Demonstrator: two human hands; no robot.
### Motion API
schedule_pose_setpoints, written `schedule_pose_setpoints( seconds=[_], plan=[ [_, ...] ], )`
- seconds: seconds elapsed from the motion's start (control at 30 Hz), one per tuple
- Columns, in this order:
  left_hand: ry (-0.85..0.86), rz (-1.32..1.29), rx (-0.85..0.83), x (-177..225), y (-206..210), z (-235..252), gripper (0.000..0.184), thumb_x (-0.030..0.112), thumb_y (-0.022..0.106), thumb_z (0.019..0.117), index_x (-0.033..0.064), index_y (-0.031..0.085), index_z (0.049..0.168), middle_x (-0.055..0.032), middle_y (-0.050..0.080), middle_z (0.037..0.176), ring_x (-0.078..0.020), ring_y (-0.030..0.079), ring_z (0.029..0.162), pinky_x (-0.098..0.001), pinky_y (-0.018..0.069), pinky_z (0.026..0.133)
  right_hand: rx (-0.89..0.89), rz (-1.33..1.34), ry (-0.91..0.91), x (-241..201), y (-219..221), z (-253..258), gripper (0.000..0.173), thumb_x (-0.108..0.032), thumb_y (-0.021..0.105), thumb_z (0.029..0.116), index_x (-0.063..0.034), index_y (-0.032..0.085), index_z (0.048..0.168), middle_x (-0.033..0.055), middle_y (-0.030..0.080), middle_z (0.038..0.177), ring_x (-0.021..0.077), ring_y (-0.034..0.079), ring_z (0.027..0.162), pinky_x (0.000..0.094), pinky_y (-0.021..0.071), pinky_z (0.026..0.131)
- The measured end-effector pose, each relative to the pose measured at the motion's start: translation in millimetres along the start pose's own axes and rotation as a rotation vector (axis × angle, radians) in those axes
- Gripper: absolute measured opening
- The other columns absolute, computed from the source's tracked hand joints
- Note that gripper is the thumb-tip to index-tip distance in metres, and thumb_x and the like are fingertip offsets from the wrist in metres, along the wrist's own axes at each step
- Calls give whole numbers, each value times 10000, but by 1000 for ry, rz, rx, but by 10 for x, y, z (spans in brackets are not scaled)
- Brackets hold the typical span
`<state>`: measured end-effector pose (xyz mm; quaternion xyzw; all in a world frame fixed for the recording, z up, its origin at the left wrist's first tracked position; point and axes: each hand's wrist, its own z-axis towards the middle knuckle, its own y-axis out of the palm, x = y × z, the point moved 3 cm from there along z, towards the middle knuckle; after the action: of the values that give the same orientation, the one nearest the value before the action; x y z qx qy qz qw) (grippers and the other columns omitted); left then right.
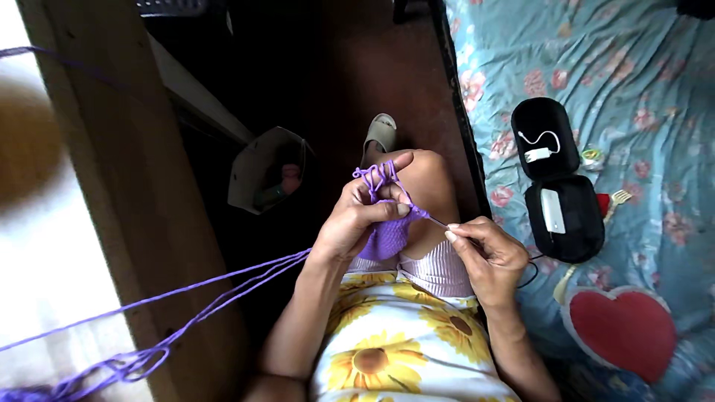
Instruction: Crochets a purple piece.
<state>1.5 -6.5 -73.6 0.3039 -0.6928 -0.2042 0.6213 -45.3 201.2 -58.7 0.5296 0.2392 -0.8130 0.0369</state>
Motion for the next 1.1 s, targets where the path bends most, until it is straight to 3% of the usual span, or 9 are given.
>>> schedule_pose_setpoints(
  seconds=[0.2,0.5,0.67,0.77,0.93,1.1],
  plan=[
    [-15,99,46,17,29,2,758,-108,627,799,52,452,1519,-59,715,827,-80,671,681,-211,580,663,22,-79,-61,-2,-4,-12,53,5,718,875,36,755,896,38,687,820,-20,631,752,99,537,677],
    [-1,100,87,8,29,5,734,-132,641,806,46,477,1499,-53,722,787,-74,669,635,-210,585,637,49,-341,-226,-86,27,-2,93,-37,692,892,4,772,871,82,674,764,34,597,675,120,482,622],
    [-7,64,72,15,48,6,723,-129,639,806,34,479,1493,-54,718,774,-71,666,623,-202,580,615,16,-129,-105,-14,24,1,65,-7,702,881,34,752,889,55,684,809,-17,621,730,96,523,662],
    [-29,24,56,1,40,8,701,-120,623,831,41,473,1496,-60,727,802,-80,683,655,-214,590,645,-5,36,21,20,13,8,58,7,715,871,25,750,913,13,706,846,-7,663,777,137,579,711],
    [-38,14,33,-35,45,20,707,-88,602,836,47,446,1512,-48,710,794,-75,669,658,-216,581,647,-14,174,135,29,22,19,101,30,712,855,-18,760,930,-17,715,854,15,674,766,170,596,713],
    [140,325,77,-68,149,5,772,-118,656,816,58,426,1532,-14,696,797,-54,630,633,-195,551,603,-21,209,184,15,52,26,122,39,702,861,-41,759,934,-25,734,875,23,692,795,189,604,745]
  ],
)
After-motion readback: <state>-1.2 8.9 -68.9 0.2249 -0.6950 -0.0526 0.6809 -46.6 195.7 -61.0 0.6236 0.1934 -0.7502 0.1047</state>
